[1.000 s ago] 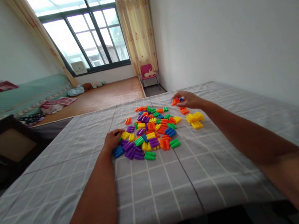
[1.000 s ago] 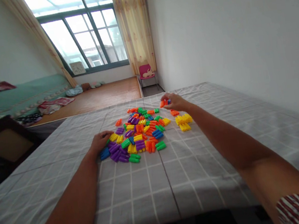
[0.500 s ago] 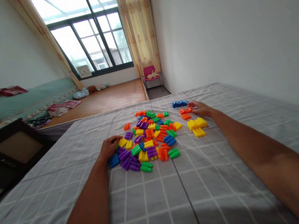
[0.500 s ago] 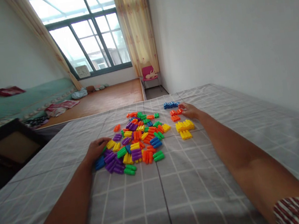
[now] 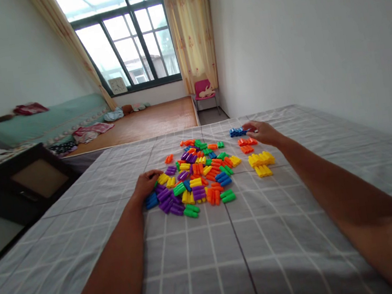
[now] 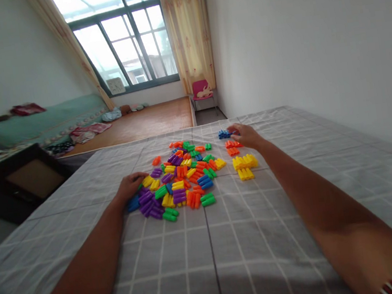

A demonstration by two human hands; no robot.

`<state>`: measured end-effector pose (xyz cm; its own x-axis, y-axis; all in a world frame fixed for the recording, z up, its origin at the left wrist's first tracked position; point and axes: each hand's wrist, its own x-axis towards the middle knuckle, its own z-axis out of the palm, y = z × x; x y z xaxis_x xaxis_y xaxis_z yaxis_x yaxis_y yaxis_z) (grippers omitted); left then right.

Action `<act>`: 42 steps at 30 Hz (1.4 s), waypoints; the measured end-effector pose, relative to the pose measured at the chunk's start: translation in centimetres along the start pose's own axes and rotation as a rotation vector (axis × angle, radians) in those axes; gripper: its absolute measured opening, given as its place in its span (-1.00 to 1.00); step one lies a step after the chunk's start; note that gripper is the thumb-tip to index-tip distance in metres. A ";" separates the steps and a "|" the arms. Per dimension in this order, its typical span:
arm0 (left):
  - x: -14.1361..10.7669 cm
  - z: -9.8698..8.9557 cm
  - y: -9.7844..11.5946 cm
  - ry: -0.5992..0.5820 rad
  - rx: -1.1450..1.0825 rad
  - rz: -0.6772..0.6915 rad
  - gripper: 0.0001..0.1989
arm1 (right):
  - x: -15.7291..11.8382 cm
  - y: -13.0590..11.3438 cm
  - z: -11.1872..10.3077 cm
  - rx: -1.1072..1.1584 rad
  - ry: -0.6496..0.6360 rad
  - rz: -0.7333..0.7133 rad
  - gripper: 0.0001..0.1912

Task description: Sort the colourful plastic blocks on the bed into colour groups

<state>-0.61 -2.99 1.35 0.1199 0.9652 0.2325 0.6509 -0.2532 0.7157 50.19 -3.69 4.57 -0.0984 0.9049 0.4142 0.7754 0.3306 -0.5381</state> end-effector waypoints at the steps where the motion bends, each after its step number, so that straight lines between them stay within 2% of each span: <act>1: 0.0 0.0 -0.1 -0.002 0.000 0.000 -0.64 | 0.0 -1.8 0.2 0.006 -0.055 -0.059 -0.60; 5: 0.2 0.0 -0.3 0.001 0.048 0.008 -0.65 | -1.1 -7.5 2.2 -0.101 -0.406 -0.283 -0.55; 8: 0.4 0.0 -0.7 0.008 0.073 0.025 -0.67 | -2.0 -8.9 3.5 -0.170 -0.532 -0.346 -0.51; 13: 0.7 0.2 -1.4 0.003 0.052 0.045 -0.67 | -2.2 -8.7 3.3 -0.080 -0.592 -0.317 -0.65; 16: 0.9 0.4 -2.0 -0.003 0.023 0.034 -0.67 | -2.2 -9.5 3.6 0.001 -0.505 -0.340 -0.67; 19: 1.1 0.6 -2.5 -0.009 0.006 0.041 -0.67 | -2.8 -10.7 4.8 -0.028 -0.410 -0.401 -0.66; 24: 1.1 0.6 -2.5 -0.016 -0.038 0.069 -0.68 | -3.5 -11.7 6.3 -0.054 -0.517 -0.470 -0.68; 29: 0.4 -0.1 -1.7 0.011 -0.221 -0.028 -0.61 | -2.9 -12.8 5.9 -0.089 -0.432 -0.392 -0.71; 32: 0.0 -0.5 -1.4 0.051 -0.328 -0.092 -0.57 | -2.4 -14.1 6.4 -0.151 -0.501 -0.397 -0.78; 34: -0.1 -0.6 -1.3 0.048 -0.357 -0.099 -0.57 | -2.2 -15.2 7.0 -0.243 -0.574 -0.383 -0.76; 36: -0.2 -0.6 -1.3 0.035 -0.349 -0.097 -0.58 | -2.0 -16.1 7.4 -0.286 -0.589 -0.392 -0.74; 39: -0.1 -0.4 -1.4 0.017 -0.318 -0.101 -0.57 | -2.3 -17.4 7.2 -0.228 -0.606 -0.446 -0.78; 42: 0.0 -0.3 -1.5 0.013 -0.298 -0.088 -0.56 | -3.2 -18.3 6.8 -0.136 -0.781 -0.508 -0.75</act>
<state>-1.81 -2.60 0.49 0.0622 0.9838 0.1680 0.4100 -0.1787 0.8944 32.05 -10.84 8.09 -0.7974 0.6005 -0.0601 0.5856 0.7458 -0.3176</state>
